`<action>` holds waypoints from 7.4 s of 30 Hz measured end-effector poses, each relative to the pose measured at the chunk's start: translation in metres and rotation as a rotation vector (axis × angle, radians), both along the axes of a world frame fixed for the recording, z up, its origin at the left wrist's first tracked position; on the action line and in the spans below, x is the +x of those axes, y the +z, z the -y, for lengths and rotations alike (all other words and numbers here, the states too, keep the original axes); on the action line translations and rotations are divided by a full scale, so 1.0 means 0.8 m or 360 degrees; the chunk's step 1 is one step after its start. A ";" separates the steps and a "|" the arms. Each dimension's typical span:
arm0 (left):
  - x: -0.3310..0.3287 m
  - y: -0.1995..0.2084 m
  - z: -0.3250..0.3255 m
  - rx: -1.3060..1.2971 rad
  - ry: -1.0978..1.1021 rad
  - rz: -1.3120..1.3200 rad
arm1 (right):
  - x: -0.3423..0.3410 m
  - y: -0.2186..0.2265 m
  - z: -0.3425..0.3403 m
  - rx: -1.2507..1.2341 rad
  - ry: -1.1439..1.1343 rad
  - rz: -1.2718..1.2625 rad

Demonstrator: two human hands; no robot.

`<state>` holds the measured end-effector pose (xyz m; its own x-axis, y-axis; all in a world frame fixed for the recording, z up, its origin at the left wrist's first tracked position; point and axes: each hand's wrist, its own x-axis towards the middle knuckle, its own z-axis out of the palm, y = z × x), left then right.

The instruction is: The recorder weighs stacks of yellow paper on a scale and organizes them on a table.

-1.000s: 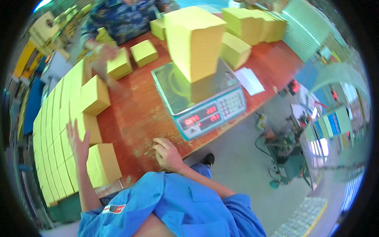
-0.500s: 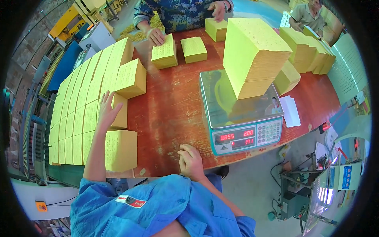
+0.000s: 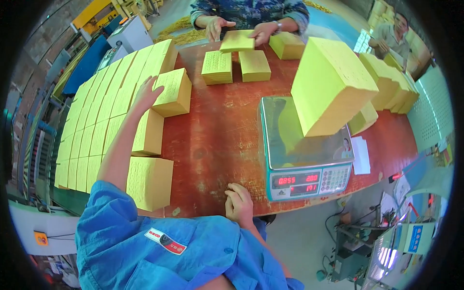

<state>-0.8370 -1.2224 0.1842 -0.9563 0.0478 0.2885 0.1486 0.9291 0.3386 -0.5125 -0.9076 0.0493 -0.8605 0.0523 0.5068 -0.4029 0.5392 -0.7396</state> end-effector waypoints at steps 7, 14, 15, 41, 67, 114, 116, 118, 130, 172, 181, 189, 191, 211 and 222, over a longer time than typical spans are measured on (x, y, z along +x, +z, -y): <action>-0.014 -0.013 0.003 0.0147 0.0026 0.0046 | 0.002 -0.004 0.003 0.0031 -0.0044 0.0005; 0.010 -0.011 0.034 0.0232 0.0026 0.0070 | 0.000 -0.004 0.006 0.0066 -0.0038 -0.0029; 0.011 -0.009 0.036 0.0228 0.0021 0.0076 | -0.001 -0.005 0.006 0.0070 -0.0031 -0.0044; 0.298 -0.045 -0.158 0.0499 -0.0386 0.0704 | 0.030 0.054 -0.144 -0.0877 0.0832 0.0425; 0.232 0.062 -0.820 0.1126 -0.0568 0.0156 | -0.080 0.016 -0.684 0.0726 -0.0284 0.0232; 0.319 0.046 -0.710 0.1225 -0.1155 0.0851 | -0.046 0.010 -0.730 0.0989 -0.0238 0.0376; 0.341 0.050 -0.602 0.1282 -0.0935 0.0924 | -0.045 0.012 -0.726 0.0627 -0.0256 0.0254; 0.334 0.052 -0.498 0.1391 -0.0211 0.1020 | -0.036 0.005 -0.734 0.0604 -0.0343 0.0183; 0.068 -0.001 -0.071 -0.0256 0.0331 -0.0372 | -0.023 0.190 -0.339 -0.0093 0.0769 0.0072; 0.334 -0.015 -0.449 0.3515 -0.0615 0.0380 | -0.051 0.217 -0.283 0.0447 0.0550 -0.0329; 0.310 -0.021 -0.561 0.4103 -0.0093 0.1373 | -0.189 0.203 -0.383 0.0817 0.0610 -0.0238; 0.392 -0.008 -0.517 0.3026 -0.0612 0.2175 | -0.079 0.201 -0.418 0.0321 0.0104 -0.0651; 0.367 0.019 -0.537 0.2829 -0.0943 0.1675 | -0.058 0.157 -0.489 0.0309 -0.0176 -0.0577; 0.078 -0.048 -0.854 0.2040 -0.0228 0.1673 | -0.060 0.015 -0.808 0.0765 -0.0120 0.0173; 0.121 0.011 -0.900 0.0786 -0.0880 0.2259 | -0.106 0.092 -0.880 -0.0938 0.0143 0.0746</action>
<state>-0.7405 -0.5022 0.1927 -0.3488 0.6385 -0.6860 -0.2682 0.6334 0.7259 -0.5973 -0.2039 0.1229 -0.9927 0.1208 -0.0030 0.0007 -0.0185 -0.9998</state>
